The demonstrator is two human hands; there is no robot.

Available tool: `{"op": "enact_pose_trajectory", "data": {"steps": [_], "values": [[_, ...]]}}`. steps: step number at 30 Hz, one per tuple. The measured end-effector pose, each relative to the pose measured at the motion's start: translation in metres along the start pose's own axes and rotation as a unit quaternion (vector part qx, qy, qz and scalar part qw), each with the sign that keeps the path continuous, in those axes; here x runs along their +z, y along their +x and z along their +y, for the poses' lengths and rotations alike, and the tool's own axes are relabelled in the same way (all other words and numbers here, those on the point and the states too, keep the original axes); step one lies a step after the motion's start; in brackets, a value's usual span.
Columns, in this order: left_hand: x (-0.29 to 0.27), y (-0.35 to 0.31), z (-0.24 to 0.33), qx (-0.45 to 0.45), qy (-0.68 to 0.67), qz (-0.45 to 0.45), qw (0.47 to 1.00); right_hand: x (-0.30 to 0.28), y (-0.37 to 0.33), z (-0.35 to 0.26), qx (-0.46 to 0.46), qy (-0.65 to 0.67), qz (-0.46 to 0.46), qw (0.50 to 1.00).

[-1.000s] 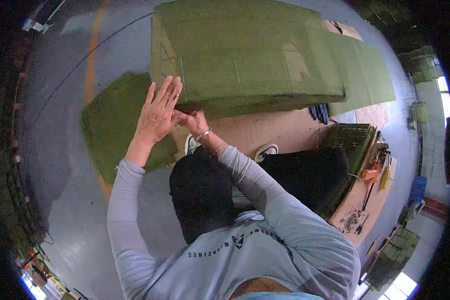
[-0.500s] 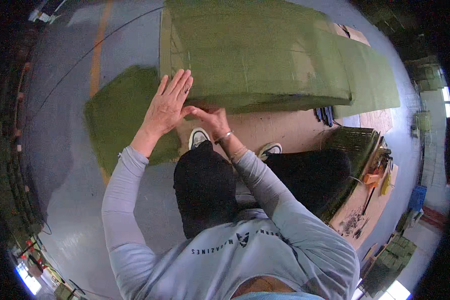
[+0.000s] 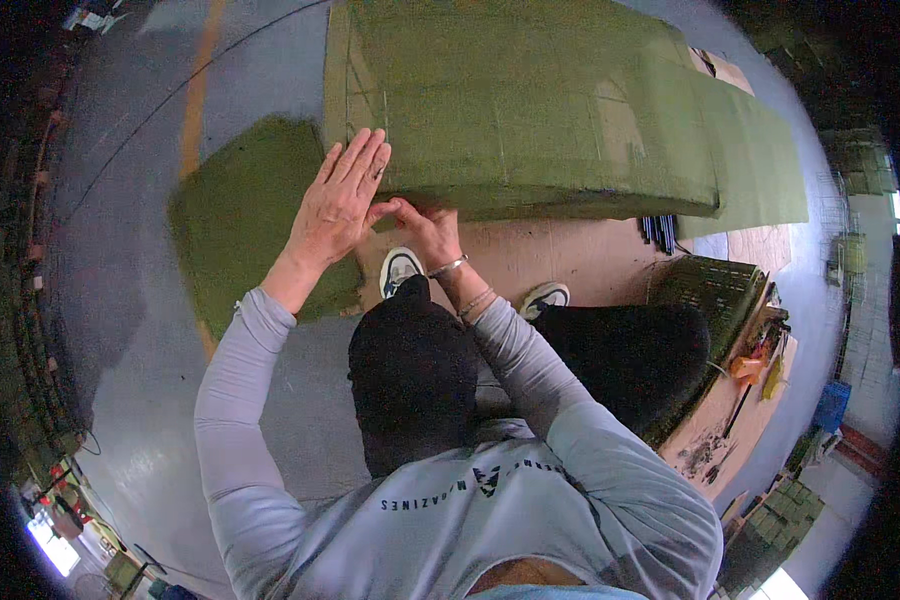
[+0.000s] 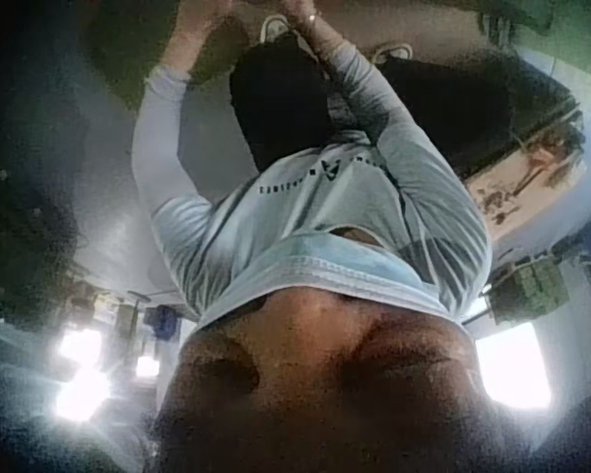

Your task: Apply glue to artificial turf sheets and assemble them over a wire frame to create a block.

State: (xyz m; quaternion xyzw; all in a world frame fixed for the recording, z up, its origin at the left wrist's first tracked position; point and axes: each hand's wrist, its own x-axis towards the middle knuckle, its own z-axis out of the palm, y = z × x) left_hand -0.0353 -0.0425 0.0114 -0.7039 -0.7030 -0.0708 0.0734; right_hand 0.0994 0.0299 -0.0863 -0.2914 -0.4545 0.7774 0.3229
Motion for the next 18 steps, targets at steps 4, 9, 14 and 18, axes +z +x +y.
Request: {"op": "enact_pose_trajectory", "data": {"steps": [4,9,14,18], "values": [[0.001,0.001,0.000,-0.003,-0.003,0.008,1.000,-0.005,0.005,0.007,0.019,0.002,-0.003,1.000],[0.011,0.000,-0.002,-0.003,0.011,0.019,1.000,-0.005,0.008,0.004,0.003,0.010,-0.024,1.000],[0.008,-0.003,-0.001,-0.008,0.005,0.019,1.000,0.004,-0.001,-0.010,0.016,-0.002,-0.052,0.999],[0.002,-0.001,0.000,0.004,-0.029,0.017,0.999,-0.001,0.006,0.000,0.097,-0.131,-0.014,0.987]]}}
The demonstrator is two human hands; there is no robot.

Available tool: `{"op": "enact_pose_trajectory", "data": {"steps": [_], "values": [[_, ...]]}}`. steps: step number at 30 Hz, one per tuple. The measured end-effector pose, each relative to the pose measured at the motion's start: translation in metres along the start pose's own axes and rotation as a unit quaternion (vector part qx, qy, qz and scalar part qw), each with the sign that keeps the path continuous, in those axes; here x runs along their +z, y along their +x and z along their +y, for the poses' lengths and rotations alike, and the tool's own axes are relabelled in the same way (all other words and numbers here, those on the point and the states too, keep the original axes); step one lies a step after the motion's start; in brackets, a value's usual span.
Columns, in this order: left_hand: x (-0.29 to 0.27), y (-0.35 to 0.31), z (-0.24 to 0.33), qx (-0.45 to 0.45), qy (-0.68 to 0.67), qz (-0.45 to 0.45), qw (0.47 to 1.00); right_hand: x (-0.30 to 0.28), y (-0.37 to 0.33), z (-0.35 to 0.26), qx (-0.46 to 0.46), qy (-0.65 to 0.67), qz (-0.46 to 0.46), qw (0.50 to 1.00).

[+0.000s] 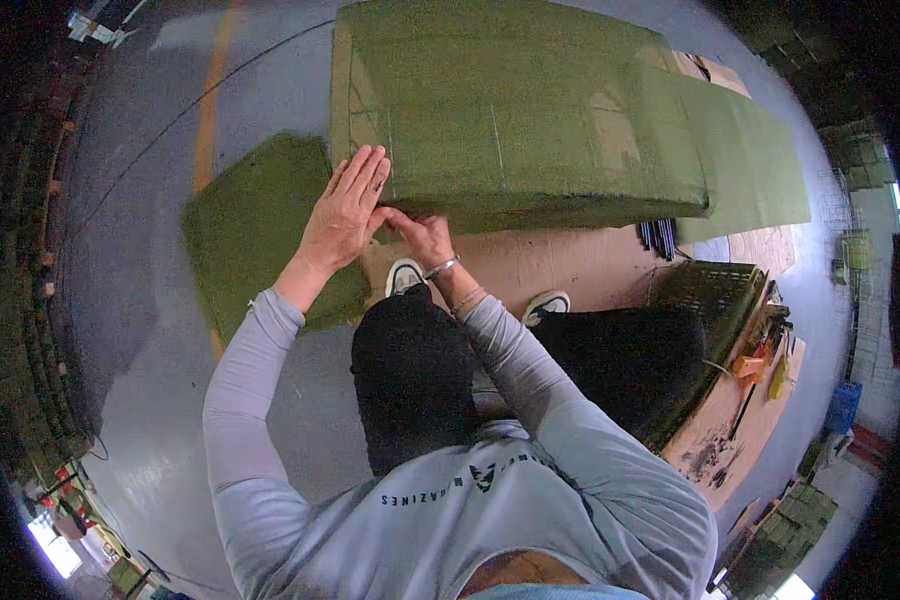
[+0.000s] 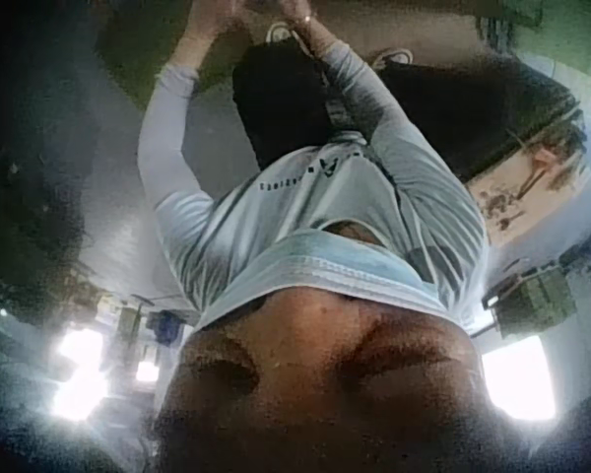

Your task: Apply glue to artificial turf sheets and assemble them over a wire frame to create a block.

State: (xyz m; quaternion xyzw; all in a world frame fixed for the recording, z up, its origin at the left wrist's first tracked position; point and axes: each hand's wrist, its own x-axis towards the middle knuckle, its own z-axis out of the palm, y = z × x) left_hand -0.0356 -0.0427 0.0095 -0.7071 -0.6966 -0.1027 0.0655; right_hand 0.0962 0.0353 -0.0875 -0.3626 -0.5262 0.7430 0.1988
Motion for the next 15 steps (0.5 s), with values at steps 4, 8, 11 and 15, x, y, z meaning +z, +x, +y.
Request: {"op": "enact_pose_trajectory", "data": {"steps": [4,8,11,15], "values": [[-0.010,0.005,0.002,-0.009,-0.082,-0.011,0.997,0.002,0.002,0.011,-0.088,0.081,-0.023,0.993],[-0.016,0.019,0.009,-0.027,-0.084,0.018,0.996,0.008,0.005,0.018,-0.101,0.112,-0.014,0.988],[0.000,0.038,0.025,-0.012,-0.092,0.057,0.994,-0.011,0.011,0.043,-0.191,-0.025,-0.013,0.981],[0.014,0.038,0.031,0.008,0.005,0.009,1.000,-0.017,0.019,0.049,-0.190,-0.155,0.024,0.969]]}}
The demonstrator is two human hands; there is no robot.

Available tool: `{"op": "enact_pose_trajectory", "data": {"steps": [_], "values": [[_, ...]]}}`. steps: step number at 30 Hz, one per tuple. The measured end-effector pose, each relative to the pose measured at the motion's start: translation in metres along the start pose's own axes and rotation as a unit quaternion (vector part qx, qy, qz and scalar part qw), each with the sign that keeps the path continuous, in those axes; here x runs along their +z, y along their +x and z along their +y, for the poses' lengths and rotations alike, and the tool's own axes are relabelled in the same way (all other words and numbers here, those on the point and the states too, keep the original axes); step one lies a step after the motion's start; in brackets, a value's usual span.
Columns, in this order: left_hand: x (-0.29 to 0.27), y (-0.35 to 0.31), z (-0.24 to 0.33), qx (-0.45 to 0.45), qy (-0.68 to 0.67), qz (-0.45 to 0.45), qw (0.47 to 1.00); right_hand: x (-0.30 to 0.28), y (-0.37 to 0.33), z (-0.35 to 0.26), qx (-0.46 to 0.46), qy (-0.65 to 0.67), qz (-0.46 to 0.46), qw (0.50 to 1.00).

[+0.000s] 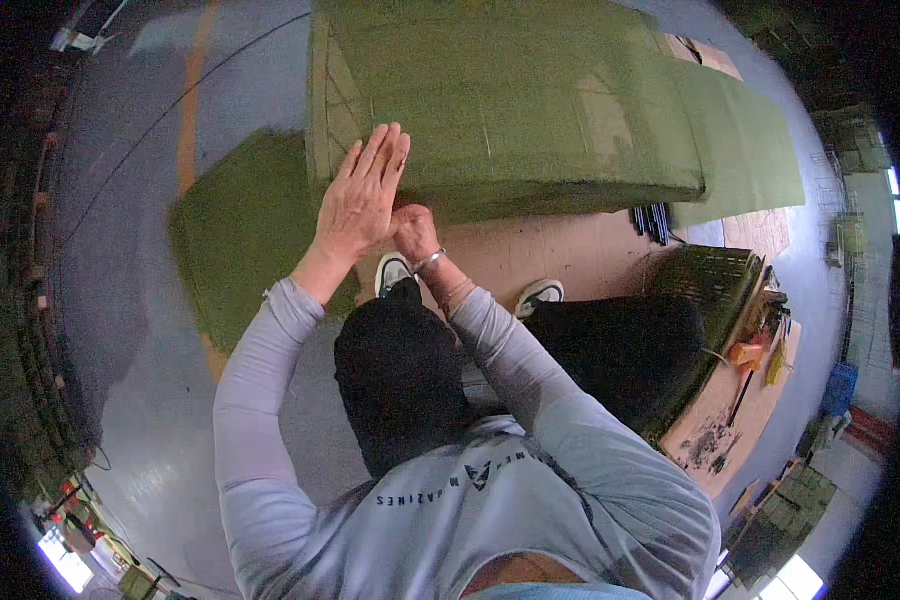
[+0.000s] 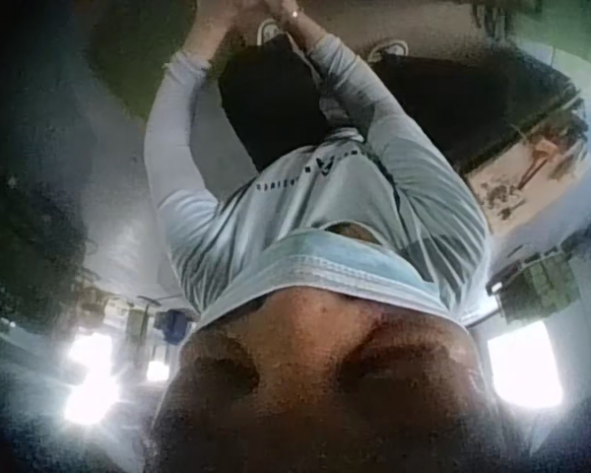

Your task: Apply glue to artificial turf sheets and assemble them over a wire frame to create a block.

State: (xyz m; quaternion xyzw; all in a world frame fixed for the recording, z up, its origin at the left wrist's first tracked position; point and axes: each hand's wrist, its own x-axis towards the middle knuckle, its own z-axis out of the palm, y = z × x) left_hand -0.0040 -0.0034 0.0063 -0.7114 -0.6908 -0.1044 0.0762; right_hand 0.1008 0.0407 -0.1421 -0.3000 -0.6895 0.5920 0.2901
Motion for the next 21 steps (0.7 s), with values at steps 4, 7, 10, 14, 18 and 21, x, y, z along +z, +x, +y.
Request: {"op": "enact_pose_trajectory", "data": {"steps": [4,7,10,14,18,21], "values": [[0.000,-0.001,0.002,-0.001,0.032,0.005,0.999,-0.013,-0.012,-0.009,-0.033,-0.068,-0.008,0.997],[0.000,-0.011,-0.002,-0.016,0.022,0.006,1.000,-0.018,-0.016,-0.059,0.126,0.117,0.024,0.985],[-0.003,-0.002,-0.001,-0.003,0.119,-0.044,0.992,-0.025,-0.006,-0.038,0.114,0.270,0.005,0.956],[-0.002,-0.005,-0.001,0.005,0.035,-0.018,0.999,-0.017,-0.007,-0.045,0.024,0.258,0.069,0.963],[-0.004,-0.009,-0.004,0.001,0.015,-0.011,1.000,-0.011,-0.005,-0.057,0.057,0.338,0.091,0.935],[-0.002,-0.002,0.000,0.003,-0.008,-0.005,1.000,-0.018,-0.002,-0.031,0.067,0.283,0.033,0.956]]}}
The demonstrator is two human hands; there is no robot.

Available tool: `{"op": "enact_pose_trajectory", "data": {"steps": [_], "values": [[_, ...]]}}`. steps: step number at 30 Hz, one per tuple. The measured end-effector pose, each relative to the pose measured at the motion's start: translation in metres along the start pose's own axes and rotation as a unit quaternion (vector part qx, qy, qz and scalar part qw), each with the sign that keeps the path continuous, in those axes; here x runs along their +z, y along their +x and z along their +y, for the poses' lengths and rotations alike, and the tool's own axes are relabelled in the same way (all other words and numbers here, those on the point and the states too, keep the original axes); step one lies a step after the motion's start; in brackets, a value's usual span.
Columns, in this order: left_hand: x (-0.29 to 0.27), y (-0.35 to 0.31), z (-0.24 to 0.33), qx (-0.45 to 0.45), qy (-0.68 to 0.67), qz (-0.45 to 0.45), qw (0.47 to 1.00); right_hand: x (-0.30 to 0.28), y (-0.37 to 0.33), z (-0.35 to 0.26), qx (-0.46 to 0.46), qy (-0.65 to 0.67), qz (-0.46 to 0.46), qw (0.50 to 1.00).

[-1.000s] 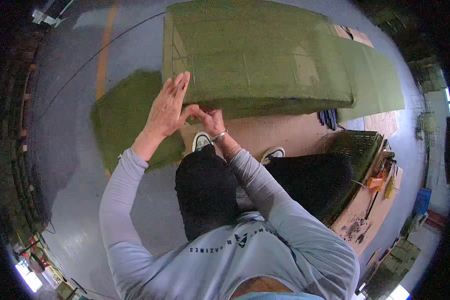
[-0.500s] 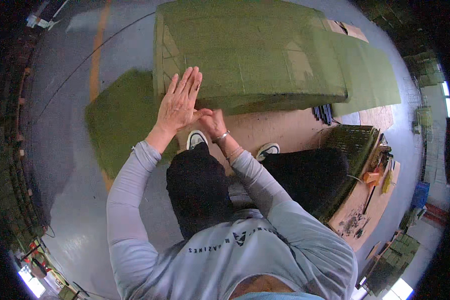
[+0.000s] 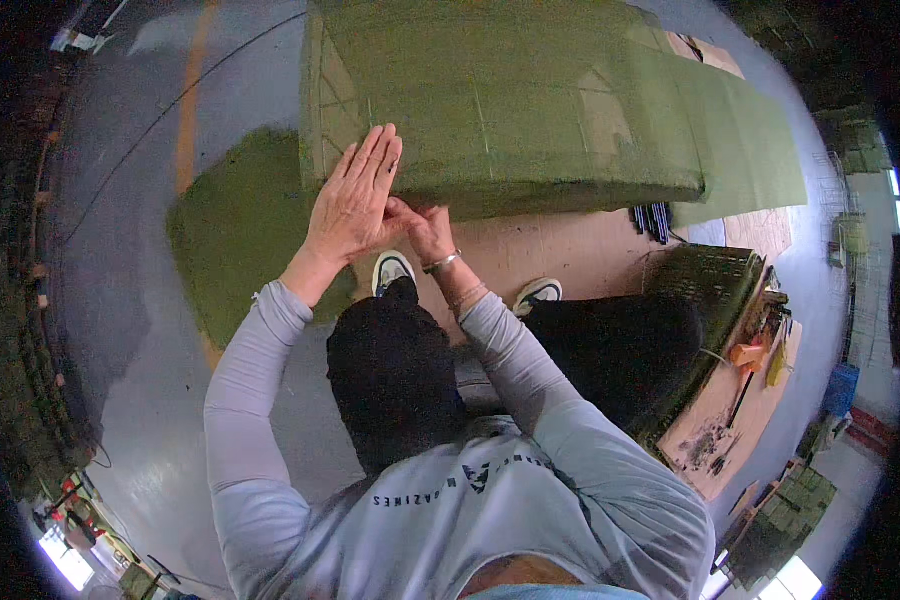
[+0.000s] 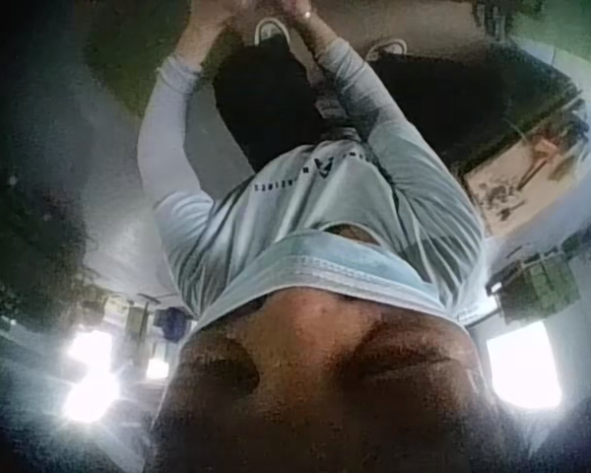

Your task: Apply glue to artificial turf sheets and assemble them over a wire frame to create a block.

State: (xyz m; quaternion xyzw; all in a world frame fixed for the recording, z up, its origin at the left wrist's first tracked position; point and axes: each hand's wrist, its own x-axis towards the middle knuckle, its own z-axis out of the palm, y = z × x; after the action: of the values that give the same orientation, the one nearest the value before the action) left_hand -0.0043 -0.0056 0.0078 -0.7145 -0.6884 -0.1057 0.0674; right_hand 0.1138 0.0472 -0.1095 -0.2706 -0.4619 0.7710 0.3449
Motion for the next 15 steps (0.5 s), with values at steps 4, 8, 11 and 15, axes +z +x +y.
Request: {"op": "enact_pose_trajectory", "data": {"steps": [4,8,11,15], "values": [[-0.005,-0.005,-0.001,-0.005,-0.069,-0.002,0.998,0.010,-0.006,-0.008,-0.033,0.051,-0.034,0.998],[0.003,0.027,0.020,0.033,-0.070,0.026,0.997,-0.047,0.015,0.029,-0.025,-0.284,-0.053,0.957],[0.003,0.005,0.011,0.010,0.000,-0.005,1.000,-0.015,-0.013,0.009,-0.096,-0.081,-0.024,0.992],[0.003,0.006,0.009,0.019,0.011,-0.005,1.000,-0.014,-0.014,-0.029,-0.067,0.012,-0.047,0.997]]}}
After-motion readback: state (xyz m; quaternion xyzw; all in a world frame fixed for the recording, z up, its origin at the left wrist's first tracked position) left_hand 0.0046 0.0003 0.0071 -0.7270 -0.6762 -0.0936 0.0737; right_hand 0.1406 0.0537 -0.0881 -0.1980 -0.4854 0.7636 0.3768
